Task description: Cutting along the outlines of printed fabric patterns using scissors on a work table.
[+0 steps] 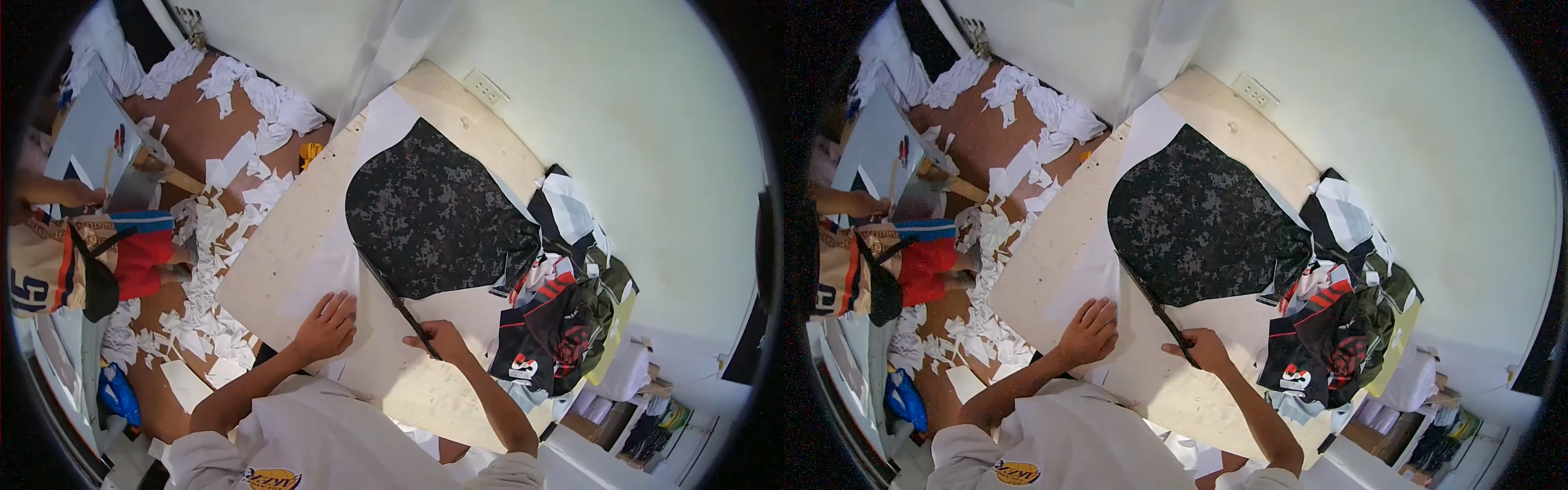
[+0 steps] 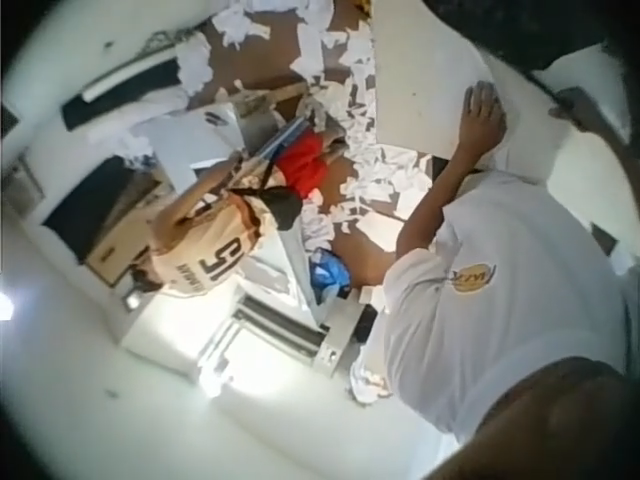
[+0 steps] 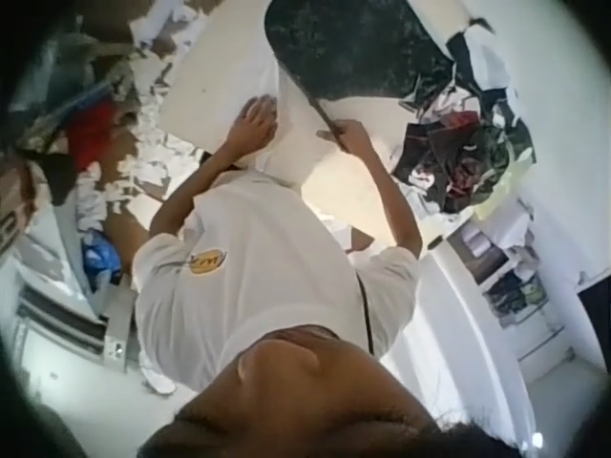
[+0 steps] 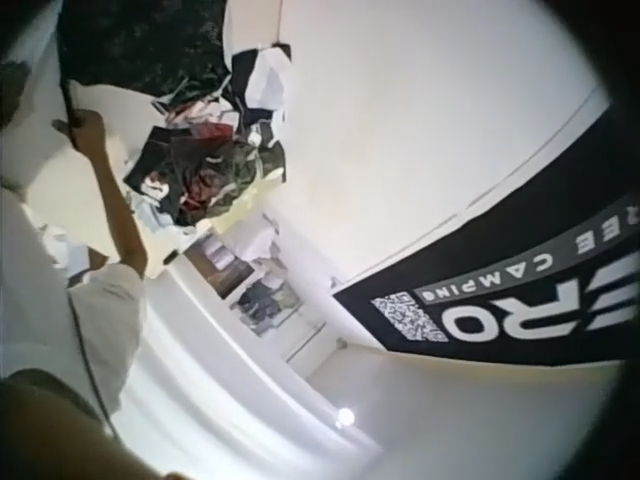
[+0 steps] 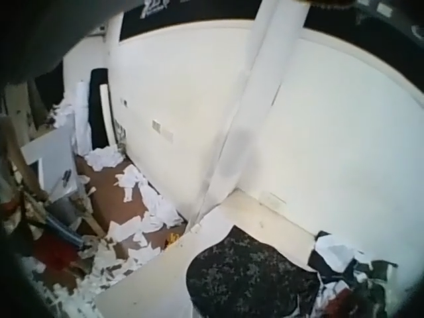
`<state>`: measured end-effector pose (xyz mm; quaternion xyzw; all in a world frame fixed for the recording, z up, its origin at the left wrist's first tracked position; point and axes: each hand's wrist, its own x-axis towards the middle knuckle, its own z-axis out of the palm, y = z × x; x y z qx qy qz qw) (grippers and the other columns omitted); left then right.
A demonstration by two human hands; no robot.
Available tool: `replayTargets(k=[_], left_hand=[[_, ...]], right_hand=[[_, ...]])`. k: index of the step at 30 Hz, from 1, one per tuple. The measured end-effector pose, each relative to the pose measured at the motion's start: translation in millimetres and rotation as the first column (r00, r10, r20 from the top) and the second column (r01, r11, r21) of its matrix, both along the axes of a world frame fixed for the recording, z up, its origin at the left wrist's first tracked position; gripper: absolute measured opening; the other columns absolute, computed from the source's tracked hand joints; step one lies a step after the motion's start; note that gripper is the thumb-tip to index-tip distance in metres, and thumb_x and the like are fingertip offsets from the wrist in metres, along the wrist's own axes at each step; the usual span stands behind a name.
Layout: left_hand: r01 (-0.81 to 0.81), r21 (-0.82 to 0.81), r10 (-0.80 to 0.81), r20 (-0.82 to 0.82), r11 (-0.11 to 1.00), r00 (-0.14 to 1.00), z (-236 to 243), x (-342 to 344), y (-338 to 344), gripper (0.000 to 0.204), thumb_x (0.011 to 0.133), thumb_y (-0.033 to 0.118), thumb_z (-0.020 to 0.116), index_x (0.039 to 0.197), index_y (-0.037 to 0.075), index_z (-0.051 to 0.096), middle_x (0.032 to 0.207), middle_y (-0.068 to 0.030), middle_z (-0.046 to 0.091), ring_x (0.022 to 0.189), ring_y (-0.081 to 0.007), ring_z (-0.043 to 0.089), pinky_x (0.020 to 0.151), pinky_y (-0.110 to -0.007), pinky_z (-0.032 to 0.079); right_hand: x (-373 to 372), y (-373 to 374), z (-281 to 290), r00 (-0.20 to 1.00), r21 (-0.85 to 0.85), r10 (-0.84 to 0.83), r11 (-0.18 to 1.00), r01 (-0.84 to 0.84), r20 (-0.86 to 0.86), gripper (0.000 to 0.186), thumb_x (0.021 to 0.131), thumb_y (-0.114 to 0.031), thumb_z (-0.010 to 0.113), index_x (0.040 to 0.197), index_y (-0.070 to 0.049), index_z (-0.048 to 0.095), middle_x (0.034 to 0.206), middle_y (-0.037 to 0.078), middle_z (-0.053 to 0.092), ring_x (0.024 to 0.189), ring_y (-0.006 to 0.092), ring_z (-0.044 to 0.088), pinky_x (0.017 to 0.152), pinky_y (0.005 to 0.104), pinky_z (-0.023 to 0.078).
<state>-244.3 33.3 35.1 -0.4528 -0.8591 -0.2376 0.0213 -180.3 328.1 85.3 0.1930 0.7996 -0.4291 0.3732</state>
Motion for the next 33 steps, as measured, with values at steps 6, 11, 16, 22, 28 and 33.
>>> replayTargets(k=[6, 11, 16, 22, 28, 33], left_hand=[[-0.027, -0.003, 0.027, 0.051, 1.000, 0.998, 5.3, 7.4, -6.7, 0.026, 0.083, 0.015, 0.067, 0.105, 0.003, 0.059, 0.134, -0.0223, 0.052, 0.129, -0.0395, 0.048, 0.112, -0.052, 0.036], [-0.004, -0.018, 0.005, 0.046, 1.000, 0.999, 5.9, 16.3, -18.3, 0.025, 0.083, 0.013, 0.067, 0.105, 0.002, 0.059, 0.133, -0.0226, 0.052, 0.130, -0.0395, 0.047, 0.113, -0.052, 0.035], [0.023, -0.018, -0.021, 0.098, 1.000, 0.995, 3.9, 16.4, -34.1, 0.026, 0.084, 0.015, 0.066, 0.106, 0.002, 0.059, 0.134, -0.0213, 0.052, 0.132, -0.0379, 0.045, 0.114, -0.052, 0.032], [0.150, -0.011, -0.148, 0.109, 0.989, 0.983, 5.4, 4.9, -55.5, 0.027, 0.085, 0.017, 0.065, 0.107, 0.002, 0.060, 0.134, -0.0211, 0.052, 0.133, -0.0370, 0.045, 0.114, -0.051, 0.032], [0.233, 0.010, -0.232, 0.086, 0.973, 0.969, 10.8, -13.8, -78.2, 0.030, 0.082, 0.018, 0.065, 0.108, 0.004, 0.061, 0.131, -0.0175, 0.054, 0.130, -0.0337, 0.046, 0.112, -0.049, 0.035], [0.334, 0.037, -0.336, 0.091, 0.942, 0.938, 12.5, -25.8, -93.1, 0.028, 0.082, 0.017, 0.065, 0.107, 0.005, 0.061, 0.125, -0.0156, 0.055, 0.127, -0.0320, 0.049, 0.110, -0.047, 0.037]], right_hand=[[-12.8, -21.6, 13.1, 0.999, 0.016, 0.023, 1.000, -0.022, -0.035, 0.064, 0.072, -0.066, 0.078, 0.072, -0.003, 0.066, 0.060, 0.008, 0.058, 0.058, 0.0192, 0.053, 0.061, 0.0346, 0.044], [-10.4, -38.3, 5.0, 1.000, 0.042, 0.003, 0.999, -0.003, -0.020, 0.067, 0.073, -0.068, 0.076, 0.068, -0.003, 0.062, 0.061, 0.008, 0.058, 0.059, 0.0207, 0.056, 0.063, 0.0352, 0.046], [-1.7, -55.4, -2.2, 0.995, 0.008, -0.088, 0.996, 0.088, 0.038, 0.068, 0.072, -0.069, 0.076, 0.064, -0.003, 0.060, 0.059, 0.008, 0.057, 0.057, 0.0206, 0.055, 0.059, 0.0348, 0.045], [-4.2, -87.8, -5.7, 0.981, 0.047, -0.194, 0.980, 0.195, -0.018, 0.069, 0.071, -0.069, 0.077, 0.063, -0.003, 0.060, 0.057, 0.006, 0.058, 0.055, 0.0188, 0.057, 0.056, 0.0341, 0.045], [-4.6, -116.2, 6.9, 0.936, 0.019, -0.352, 0.936, 0.352, -0.011, 0.066, 0.072, -0.064, 0.080, 0.060, -0.004, 0.056, 0.053, 0.005, 0.054, 0.048, 0.0156, 0.056, 0.049, 0.0321, 0.045], [-11.6, -134.8, -4.0, 0.885, -0.053, -0.466, 0.883, 0.467, 0.024, 0.061, 0.075, -0.059, 0.080, 0.059, -0.007, 0.054, 0.050, 0.002, 0.052, 0.044, 0.0131, 0.053, 0.044, 0.0292, 0.042]])
